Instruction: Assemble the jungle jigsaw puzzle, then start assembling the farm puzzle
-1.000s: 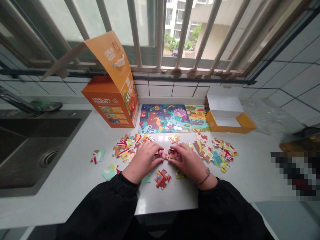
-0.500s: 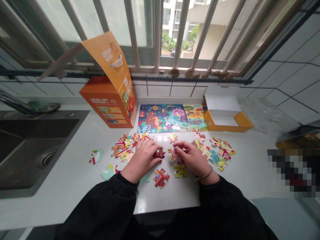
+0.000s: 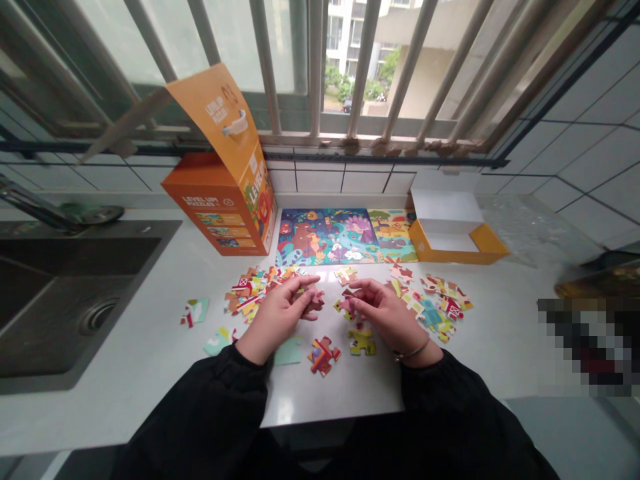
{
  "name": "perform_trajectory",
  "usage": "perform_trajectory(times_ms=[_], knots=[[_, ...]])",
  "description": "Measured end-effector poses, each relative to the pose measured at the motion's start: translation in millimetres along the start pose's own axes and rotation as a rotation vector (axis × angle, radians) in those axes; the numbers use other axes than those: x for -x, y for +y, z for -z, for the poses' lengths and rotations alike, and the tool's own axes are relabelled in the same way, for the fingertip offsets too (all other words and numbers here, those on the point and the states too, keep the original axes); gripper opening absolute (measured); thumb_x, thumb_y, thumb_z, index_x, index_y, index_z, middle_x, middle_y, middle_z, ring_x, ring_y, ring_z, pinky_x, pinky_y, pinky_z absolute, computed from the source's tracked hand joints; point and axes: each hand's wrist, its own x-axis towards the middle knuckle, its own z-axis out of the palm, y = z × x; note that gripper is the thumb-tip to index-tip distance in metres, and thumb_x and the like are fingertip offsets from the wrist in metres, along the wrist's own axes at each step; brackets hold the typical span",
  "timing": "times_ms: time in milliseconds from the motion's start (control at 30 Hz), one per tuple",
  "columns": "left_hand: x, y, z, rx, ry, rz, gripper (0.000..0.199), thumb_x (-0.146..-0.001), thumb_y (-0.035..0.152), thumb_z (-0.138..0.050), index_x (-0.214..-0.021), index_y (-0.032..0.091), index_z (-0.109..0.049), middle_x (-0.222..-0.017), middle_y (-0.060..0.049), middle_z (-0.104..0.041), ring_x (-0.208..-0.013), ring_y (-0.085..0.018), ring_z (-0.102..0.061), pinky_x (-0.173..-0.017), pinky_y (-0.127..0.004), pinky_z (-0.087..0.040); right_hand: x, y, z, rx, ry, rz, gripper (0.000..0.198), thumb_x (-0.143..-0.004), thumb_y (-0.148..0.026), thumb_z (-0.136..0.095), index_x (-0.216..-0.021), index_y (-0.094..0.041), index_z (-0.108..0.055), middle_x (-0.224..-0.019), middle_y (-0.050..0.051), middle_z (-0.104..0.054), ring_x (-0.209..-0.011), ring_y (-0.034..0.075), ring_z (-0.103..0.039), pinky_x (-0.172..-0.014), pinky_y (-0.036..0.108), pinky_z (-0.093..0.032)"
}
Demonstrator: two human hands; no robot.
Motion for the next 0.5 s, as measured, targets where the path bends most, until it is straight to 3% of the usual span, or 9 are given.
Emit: perform_trajectory(times_ms=[167, 267, 500], knots=[[-1.2, -3.2, 0.0, 0.102, -0.189, 0.038, 0.068, -0.088, 0.032, -0.086, -0.149, 0.023, -0.058, -0.112, -0.006, -0.076, -0.104, -0.023, -0.079, -0.091, -0.041, -0.068, 3.9, -3.6, -2.0, 0.033, -0.016, -0.036, 0.046, -0.086, -0.061, -0.083, -0.111, -0.024, -0.074, -0.094, 0.002, -0.074, -0.062, 0.011, -0.059, -0.060, 0.028, -0.058], [0.7, -3.6, 0.5, 0.059, -0.273, 0.003, 0.068, -0.085, 0.022, -0.084, -0.148, 0.025, -0.057, -0.109, -0.005, -0.074, -0.100, -0.021, -0.078, -0.091, -0.040, -0.066, 5.4, -6.0, -2.6, 0.055, -0.031, -0.037, 0.044, -0.088, -0.060, -0.082, -0.114, -0.025, -0.076, -0.094, 0.002, -0.075, -0.066, 0.013, -0.062, -0.060, 0.027, -0.059], [5.2, 1.8, -1.2, 0.035, -0.339, 0.014, 0.059, -0.087, 0.020, -0.078, -0.142, 0.026, -0.059, -0.116, -0.007, -0.070, -0.101, -0.022, -0.075, -0.090, -0.041, -0.066, 3.4, -4.4, -2.5, 0.098, -0.045, -0.068, 0.044, -0.087, -0.058, -0.084, -0.115, -0.025, -0.077, -0.094, 0.003, -0.078, -0.079, 0.018, -0.073, -0.062, 0.026, -0.061]])
